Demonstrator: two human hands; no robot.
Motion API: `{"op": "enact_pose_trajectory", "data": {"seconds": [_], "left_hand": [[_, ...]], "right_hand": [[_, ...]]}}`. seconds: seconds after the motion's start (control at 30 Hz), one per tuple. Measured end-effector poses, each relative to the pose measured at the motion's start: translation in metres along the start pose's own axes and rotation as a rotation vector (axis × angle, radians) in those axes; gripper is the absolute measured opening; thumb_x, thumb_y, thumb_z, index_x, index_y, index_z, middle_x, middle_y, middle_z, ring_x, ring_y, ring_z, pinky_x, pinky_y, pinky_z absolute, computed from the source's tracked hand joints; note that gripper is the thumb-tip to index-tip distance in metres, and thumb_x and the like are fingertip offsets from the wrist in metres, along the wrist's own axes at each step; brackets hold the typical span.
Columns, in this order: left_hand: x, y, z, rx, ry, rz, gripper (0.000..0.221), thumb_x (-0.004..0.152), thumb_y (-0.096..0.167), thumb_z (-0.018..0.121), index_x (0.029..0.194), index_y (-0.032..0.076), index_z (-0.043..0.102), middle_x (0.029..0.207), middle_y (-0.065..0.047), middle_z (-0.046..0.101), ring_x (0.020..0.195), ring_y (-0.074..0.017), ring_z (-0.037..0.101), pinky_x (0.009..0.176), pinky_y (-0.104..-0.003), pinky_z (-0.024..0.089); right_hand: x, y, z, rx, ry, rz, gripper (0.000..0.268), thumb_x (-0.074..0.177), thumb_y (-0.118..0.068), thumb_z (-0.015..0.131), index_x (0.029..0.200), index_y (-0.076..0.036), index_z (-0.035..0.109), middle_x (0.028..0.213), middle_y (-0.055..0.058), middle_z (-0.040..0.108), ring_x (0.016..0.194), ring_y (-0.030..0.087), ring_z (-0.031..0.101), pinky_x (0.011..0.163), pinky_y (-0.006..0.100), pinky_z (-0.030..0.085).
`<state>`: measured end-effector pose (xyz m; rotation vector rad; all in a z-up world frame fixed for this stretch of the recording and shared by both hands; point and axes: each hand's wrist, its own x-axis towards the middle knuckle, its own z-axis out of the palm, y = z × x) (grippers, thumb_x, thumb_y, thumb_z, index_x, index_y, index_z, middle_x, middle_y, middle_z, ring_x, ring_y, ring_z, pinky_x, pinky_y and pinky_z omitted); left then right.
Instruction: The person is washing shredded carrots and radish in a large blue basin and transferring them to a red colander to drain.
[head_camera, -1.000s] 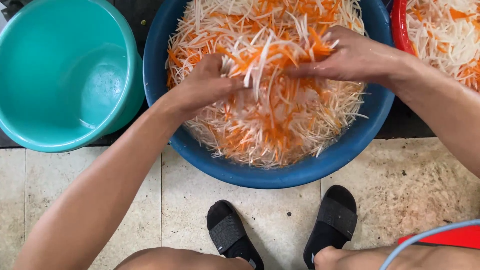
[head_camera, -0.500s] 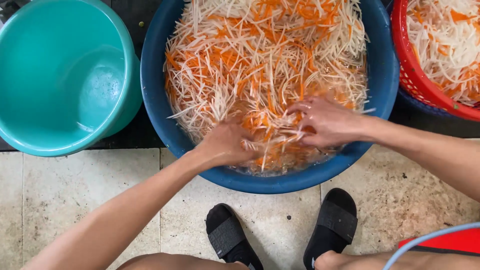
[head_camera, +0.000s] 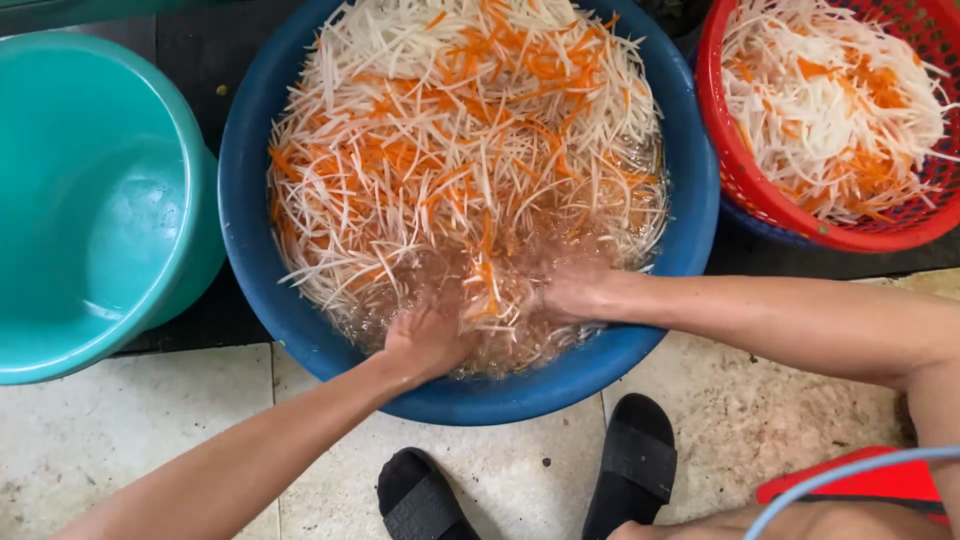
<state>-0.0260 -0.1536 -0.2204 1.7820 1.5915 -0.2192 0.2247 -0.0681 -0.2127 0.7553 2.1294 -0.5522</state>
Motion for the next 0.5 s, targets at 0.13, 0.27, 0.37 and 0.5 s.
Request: {"op": "enact_pose_trajectory", "data": {"seconds": [0.13, 0.27, 0.37, 0.5], "left_hand": [[-0.035, 0.035, -0.099, 0.061, -0.152, -0.075, 0.122, 0.076, 0.077, 0.070, 0.164, 0.018, 0.010, 0.165, -0.024, 0.022, 0.149, -0.0404, 0.029, 0.118, -0.050, 0.031], [-0.051, 0.018, -0.134, 0.012, -0.213, -0.186, 0.110, 0.070, 0.084, 0.068, 0.155, 0.018, 0.044, 0.150, -0.022, 0.055, 0.136, -0.0356, 0.056, 0.115, -0.045, 0.044], [-0.051, 0.000, -0.111, -0.137, -0.135, -0.187, 0.114, 0.065, 0.077, 0.077, 0.154, 0.014, 0.045, 0.145, -0.022, 0.062, 0.134, -0.0320, 0.060, 0.115, -0.041, 0.045], [-0.037, 0.005, -0.070, -0.577, -0.038, -0.067, 0.132, 0.059, 0.048, 0.098, 0.153, 0.004, 0.016, 0.152, -0.016, 0.041, 0.140, -0.0257, 0.045, 0.119, -0.036, 0.037]], "right_hand": [[-0.035, 0.019, -0.048, -0.127, 0.438, -0.340, 0.077, 0.080, -0.053, 0.068, 0.151, -0.027, 0.049, 0.156, 0.027, 0.035, 0.142, 0.057, 0.037, 0.103, 0.083, 0.033], [-0.079, 0.067, -0.071, 0.412, 0.256, -0.037, 0.097, 0.080, -0.070, 0.069, 0.156, -0.015, 0.044, 0.156, 0.023, 0.045, 0.142, 0.039, 0.042, 0.116, 0.056, 0.040], [-0.073, 0.071, -0.071, 0.494, 0.377, 0.092, 0.122, 0.069, -0.066, 0.082, 0.159, -0.006, 0.028, 0.159, 0.026, 0.036, 0.147, 0.038, 0.035, 0.120, 0.051, 0.034], [-0.041, 0.061, -0.045, 0.729, 0.363, 0.013, 0.154, 0.064, -0.054, 0.100, 0.167, -0.002, -0.002, 0.165, 0.024, 0.029, 0.150, 0.034, 0.031, 0.118, 0.047, 0.028]]}}
